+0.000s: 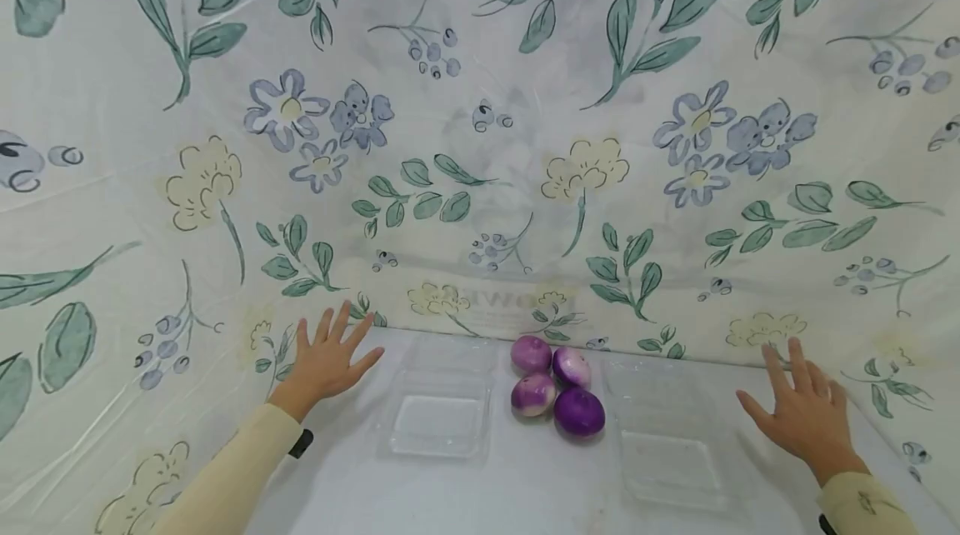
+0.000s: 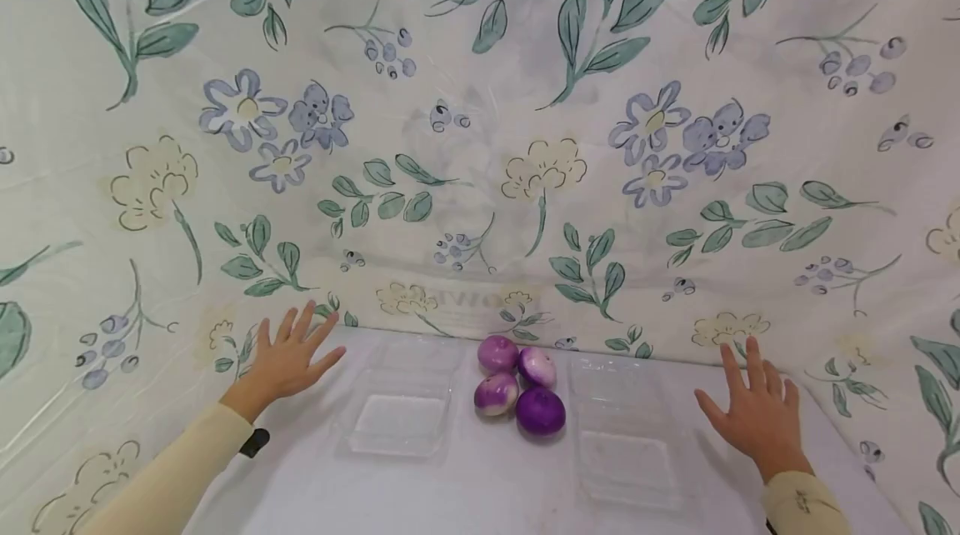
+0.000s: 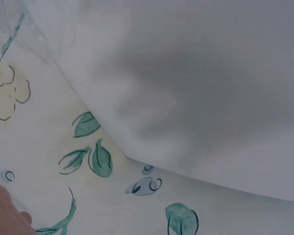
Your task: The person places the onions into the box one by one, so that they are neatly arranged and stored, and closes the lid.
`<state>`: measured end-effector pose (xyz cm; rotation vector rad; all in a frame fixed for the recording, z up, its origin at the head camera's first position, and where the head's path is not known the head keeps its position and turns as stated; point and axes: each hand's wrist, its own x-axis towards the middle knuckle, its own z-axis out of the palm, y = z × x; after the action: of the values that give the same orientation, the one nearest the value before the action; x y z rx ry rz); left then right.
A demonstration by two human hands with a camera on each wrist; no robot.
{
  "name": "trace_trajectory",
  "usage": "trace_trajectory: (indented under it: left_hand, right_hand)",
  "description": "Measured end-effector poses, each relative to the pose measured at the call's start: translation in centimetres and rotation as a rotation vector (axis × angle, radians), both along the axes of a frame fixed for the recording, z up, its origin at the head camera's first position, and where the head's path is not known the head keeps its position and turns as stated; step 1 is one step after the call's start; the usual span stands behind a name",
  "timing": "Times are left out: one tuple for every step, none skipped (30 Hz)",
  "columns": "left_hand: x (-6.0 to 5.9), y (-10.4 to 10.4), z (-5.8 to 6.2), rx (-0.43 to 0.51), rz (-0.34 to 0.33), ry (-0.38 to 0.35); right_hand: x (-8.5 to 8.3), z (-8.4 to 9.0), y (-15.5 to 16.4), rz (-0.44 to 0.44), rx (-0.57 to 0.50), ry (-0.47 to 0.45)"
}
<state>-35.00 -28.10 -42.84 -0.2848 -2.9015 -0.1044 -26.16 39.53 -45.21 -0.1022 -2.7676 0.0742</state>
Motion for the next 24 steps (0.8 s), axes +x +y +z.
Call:
trace_trajectory:
  left_hand:
    - [0.1, 0.1, 0.0, 0.002, -0.010, 0.003]
    - [0.3, 0.3, 0.0, 0.002, -0.020, 0.005]
    - [0.4, 0.5, -0.1, 0.005, -0.034, 0.010]
    - [0.5, 0.7, -0.2, 0.004, -0.047, 0.017]
    - [0.8, 0.9, -0.3, 0.009, -0.062, 0.026]
    - [0.9, 1.2, -0.4, 0.009, -0.074, 0.030]
    - [1.1, 1.5, -0.5, 0.020, -0.091, 0.035]
    - [1.3, 1.8, -0.6, 0.027, -0.105, 0.036]
    - [1.5, 2.0, -0.7, 0.041, -0.122, 0.039]
    - [1.8, 2.3, -0.8, 0.052, -0.134, 0.039]
    - [2.1, 2.6, -0.9, 0.070, -0.146, 0.039]
    - [2.4, 2.8, -1.0, 0.087, -0.155, 0.036]
    - [2.8, 3.0, -1.0, 0.105, -0.169, 0.040]
    - [3.1, 3.2, -1.1, 0.118, -0.181, 0.043]
    - [3.4, 3.4, -1.2, 0.136, -0.199, 0.046]
    - [3.7, 3.6, -1.3, 0.144, -0.213, 0.041]
    - [4.0, 3.8, -1.4, 0.152, -0.229, 0.032]
    - [4.3, 4.0, -1.6, 0.160, -0.246, 0.015]
    - [4.6, 4.1, -1.7, 0.168, -0.264, 0.000]
    - [4.9, 4.3, -1.7, 0.177, -0.276, -0.024]
    - [5.2, 4.5, -1.8, 0.183, -0.285, -0.052]
    - [5.4, 4.6, -2.0, 0.189, -0.288, -0.082]
    - [5.7, 4.7, -2.1, 0.198, -0.295, -0.110]
    - [6.0, 4.8, -2.2, 0.210, -0.295, -0.136]
  right_hand:
    - [-0.1, 0.1, -0.2, 0.006, 0.000, -0.001]
    - [-0.1, 0.2, -0.3, 0.012, 0.001, 0.000]
    - [-0.2, 0.3, -0.4, 0.017, 0.000, 0.000]
    - [-0.3, 0.3, -0.6, 0.021, 0.001, 0.001]
    - [-0.3, 0.4, -0.7, 0.023, 0.003, 0.003]
    - [-0.4, 0.5, -0.8, 0.025, 0.005, 0.004]
    - [-0.5, 0.5, -0.9, 0.028, 0.007, 0.007]
    - [-0.5, 0.6, -1.0, 0.029, 0.012, 0.008]
    - [-0.6, 0.7, -1.1, 0.032, 0.016, 0.009]
    - [-0.6, 0.7, -1.3, 0.037, 0.021, 0.012]
    - [-0.6, 0.8, -1.4, 0.044, 0.021, 0.014]
    - [-0.7, 0.9, -1.6, 0.049, 0.019, 0.016]
    - [-0.7, 1.0, -1.8, 0.055, 0.016, 0.018]
    - [-0.8, 1.0, -1.9, 0.057, 0.012, 0.020]
    - [-0.8, 1.1, -2.1, 0.060, 0.008, 0.023]
    - [-0.9, 1.2, -2.2, 0.059, 0.005, 0.026]
    - [-0.9, 1.3, -2.3, 0.058, 0.001, 0.023]
    - [-1.0, 1.3, -2.4, 0.056, 0.000, 0.025]
    - [-1.0, 1.4, -2.5, 0.053, 0.001, 0.023]
    - [-1.0, 1.5, -2.6, 0.049, 0.001, 0.016]
    - [-1.1, 1.6, -2.7, 0.050, 0.000, 0.015]
    - [-1.2, 1.6, -2.8, 0.049, 0.005, 0.010]
    - [-1.3, 1.7, -2.9, 0.051, 0.011, 0.008]
    - [-1.3, 1.7, -3.1, 0.054, 0.017, 0.013]
